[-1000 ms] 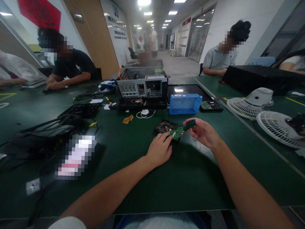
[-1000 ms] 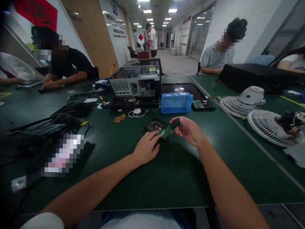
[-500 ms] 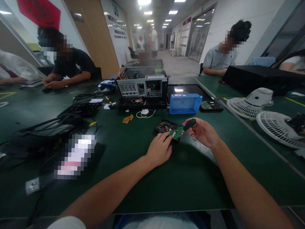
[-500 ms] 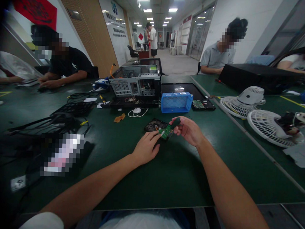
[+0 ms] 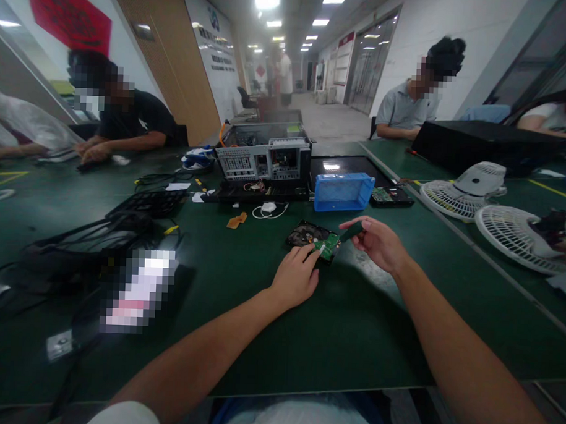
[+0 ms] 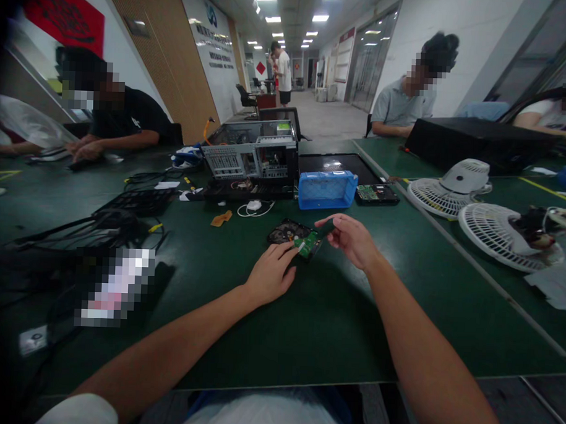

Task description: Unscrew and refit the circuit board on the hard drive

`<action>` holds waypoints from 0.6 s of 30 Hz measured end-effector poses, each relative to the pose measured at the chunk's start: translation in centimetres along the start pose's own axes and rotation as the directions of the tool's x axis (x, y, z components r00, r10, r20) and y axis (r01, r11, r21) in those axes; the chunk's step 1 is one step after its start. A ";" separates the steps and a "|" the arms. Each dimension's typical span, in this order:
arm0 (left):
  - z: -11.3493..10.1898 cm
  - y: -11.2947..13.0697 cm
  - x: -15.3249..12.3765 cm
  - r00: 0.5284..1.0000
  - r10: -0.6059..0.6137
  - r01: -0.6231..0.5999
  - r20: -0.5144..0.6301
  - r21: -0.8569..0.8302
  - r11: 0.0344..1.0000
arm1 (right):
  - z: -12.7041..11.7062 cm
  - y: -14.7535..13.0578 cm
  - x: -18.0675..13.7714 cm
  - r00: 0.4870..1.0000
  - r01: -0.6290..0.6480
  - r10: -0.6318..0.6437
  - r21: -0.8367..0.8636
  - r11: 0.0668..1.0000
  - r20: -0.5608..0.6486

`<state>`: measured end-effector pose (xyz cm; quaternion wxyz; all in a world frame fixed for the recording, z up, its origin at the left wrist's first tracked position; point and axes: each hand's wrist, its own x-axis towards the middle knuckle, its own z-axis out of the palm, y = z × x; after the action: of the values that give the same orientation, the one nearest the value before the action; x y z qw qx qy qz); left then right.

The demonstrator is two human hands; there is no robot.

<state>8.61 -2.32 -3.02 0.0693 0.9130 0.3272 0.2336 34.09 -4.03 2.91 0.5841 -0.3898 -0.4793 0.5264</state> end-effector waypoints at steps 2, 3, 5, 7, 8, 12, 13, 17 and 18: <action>0.0 0.0 0.0 1.000 -0.002 0.002 0.003 -0.006 1.000 | -0.3 0.1 0.1 1.000 0.011 -0.011 0.004 1.000 -0.024; -0.1 0.0 0.0 1.000 -0.003 0.003 0.003 -0.007 1.000 | -0.4 0.2 0.2 0.999 0.010 -0.009 0.013 1.000 -0.031; -0.2 0.1 0.0 1.000 -0.006 0.006 0.008 -0.003 1.000 | -0.6 0.3 0.2 0.999 0.005 -0.003 0.043 0.999 -0.038; -0.3 0.1 0.0 1.000 -0.008 0.008 0.013 0.000 1.000 | -0.7 0.4 0.1 0.999 -0.009 0.011 0.069 0.998 -0.033; -0.4 0.2 0.1 1.000 -0.008 0.008 0.017 0.001 1.000 | -0.7 0.4 0.0 0.999 -0.021 0.023 0.070 0.997 -0.027; -0.6 0.2 0.1 1.000 -0.012 0.012 0.029 0.004 1.000 | -0.7 0.2 -0.2 0.997 -0.070 0.069 0.032 0.997 0.014; -0.6 0.2 0.1 0.999 -0.014 0.014 0.032 0.004 1.000 | -0.6 0.1 -0.3 0.997 -0.072 0.071 0.026 0.997 0.024; -0.5 0.2 0.1 1.000 -0.007 0.007 0.027 -0.003 1.000 | 0.0 -0.3 -0.4 0.996 -0.069 0.067 0.048 0.996 0.056; -0.4 0.2 0.1 1.000 -0.007 0.007 0.023 -0.005 1.000 | 0.2 -0.4 -0.4 0.995 -0.078 0.073 0.059 0.995 0.067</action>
<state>8.54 -2.40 -2.56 0.0762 0.9143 0.3290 0.2236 34.04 -4.52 3.30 0.5597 -0.3720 -0.4665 0.5751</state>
